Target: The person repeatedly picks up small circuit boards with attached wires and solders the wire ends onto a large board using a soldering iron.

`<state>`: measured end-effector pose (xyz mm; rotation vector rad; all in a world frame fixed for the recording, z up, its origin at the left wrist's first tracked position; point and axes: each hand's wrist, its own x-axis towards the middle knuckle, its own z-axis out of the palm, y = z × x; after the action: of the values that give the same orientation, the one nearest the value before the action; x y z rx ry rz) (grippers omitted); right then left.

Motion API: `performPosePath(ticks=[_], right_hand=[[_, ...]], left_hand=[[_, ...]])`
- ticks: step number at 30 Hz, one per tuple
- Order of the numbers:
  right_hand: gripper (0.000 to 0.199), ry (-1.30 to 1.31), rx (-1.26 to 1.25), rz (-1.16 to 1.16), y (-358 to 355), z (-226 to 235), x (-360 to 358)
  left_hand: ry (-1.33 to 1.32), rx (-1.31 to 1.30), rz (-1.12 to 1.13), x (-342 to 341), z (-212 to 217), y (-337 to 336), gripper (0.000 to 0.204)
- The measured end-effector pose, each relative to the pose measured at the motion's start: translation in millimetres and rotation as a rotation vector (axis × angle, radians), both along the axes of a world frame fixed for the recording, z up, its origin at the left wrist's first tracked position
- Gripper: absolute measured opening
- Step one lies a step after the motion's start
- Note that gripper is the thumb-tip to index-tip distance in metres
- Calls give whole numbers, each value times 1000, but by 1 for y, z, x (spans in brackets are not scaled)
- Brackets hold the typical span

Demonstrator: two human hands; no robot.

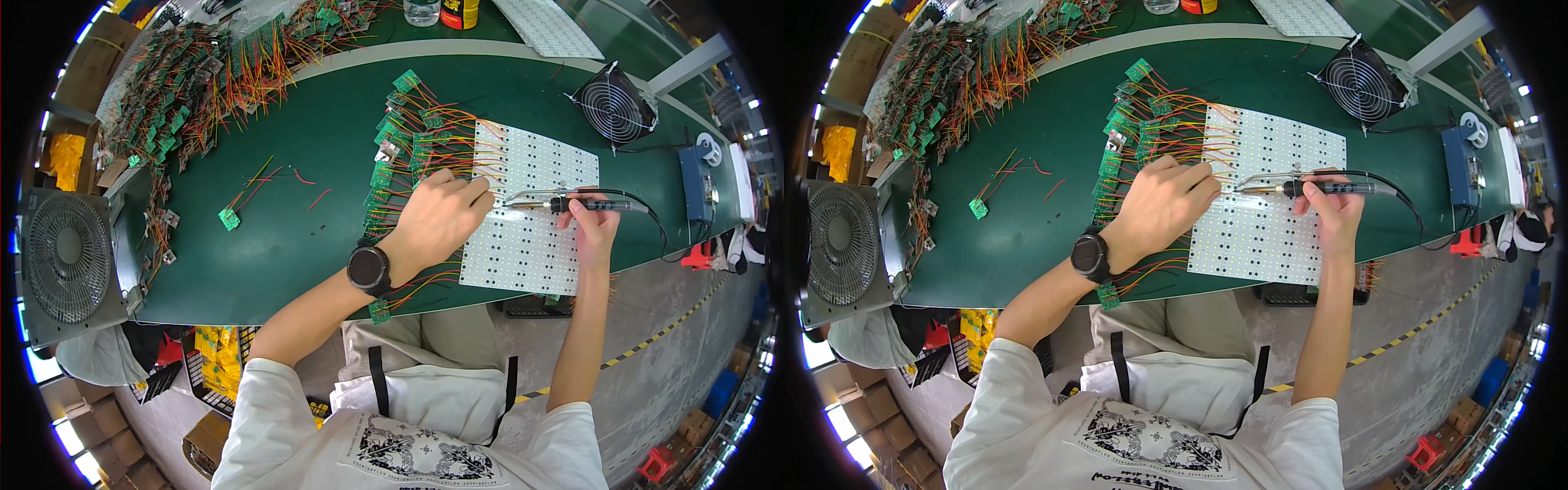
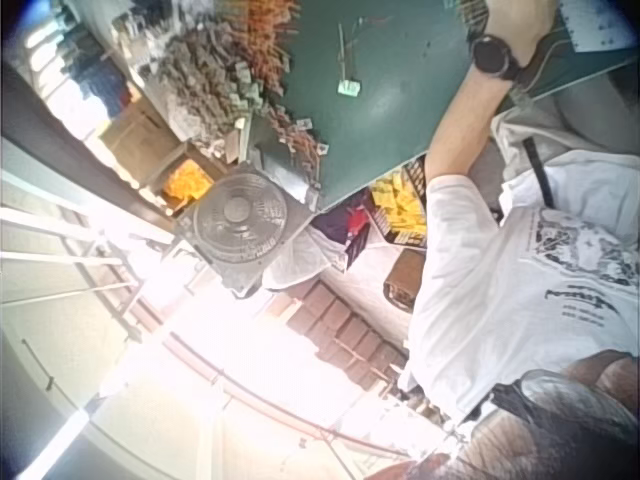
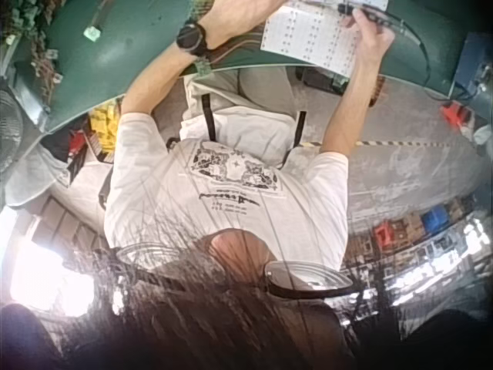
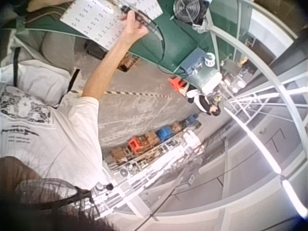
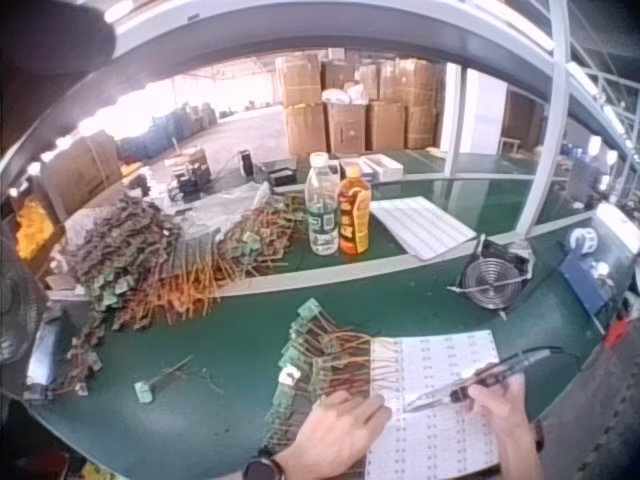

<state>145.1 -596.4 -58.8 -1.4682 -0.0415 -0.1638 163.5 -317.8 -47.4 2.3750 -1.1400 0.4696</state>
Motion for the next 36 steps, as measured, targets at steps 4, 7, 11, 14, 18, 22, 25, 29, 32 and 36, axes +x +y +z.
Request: performPosePath(ticks=[4,7,11,14,18,22,25,29,32,36], right_hand=[[17,-1,-1,-2,1,1,0],[17,-5,47,-30,0,0,0],[17,-19,28,-33,-5,-3,0],[18,-32,42,-24,-5,-3,2],[17,-38,82,-55,-1,-4,5],[17,-38,89,-89,0,-3,3],[17,-34,116,-113,1,-2,2],[18,-17,118,-95,-2,-5,2],[19,-23,120,-84,-3,-7,4],[19,-16,135,-78,-2,-3,4]], left_hand=[[11,17,-2,0,-1,0,9],[13,16,2,0,-1,0,9],[-8,1,-2,1,-1,-1,8],[1,19,6,0,-1,1,8],[0,18,38,-1,5,6,12],[-18,-204,-39,-7,42,18,24],[6,-202,39,-18,67,53,28],[4,-128,403,-36,58,135,24],[-31,-27,719,-48,46,207,24],[163,-20,795,-57,31,273,20]])
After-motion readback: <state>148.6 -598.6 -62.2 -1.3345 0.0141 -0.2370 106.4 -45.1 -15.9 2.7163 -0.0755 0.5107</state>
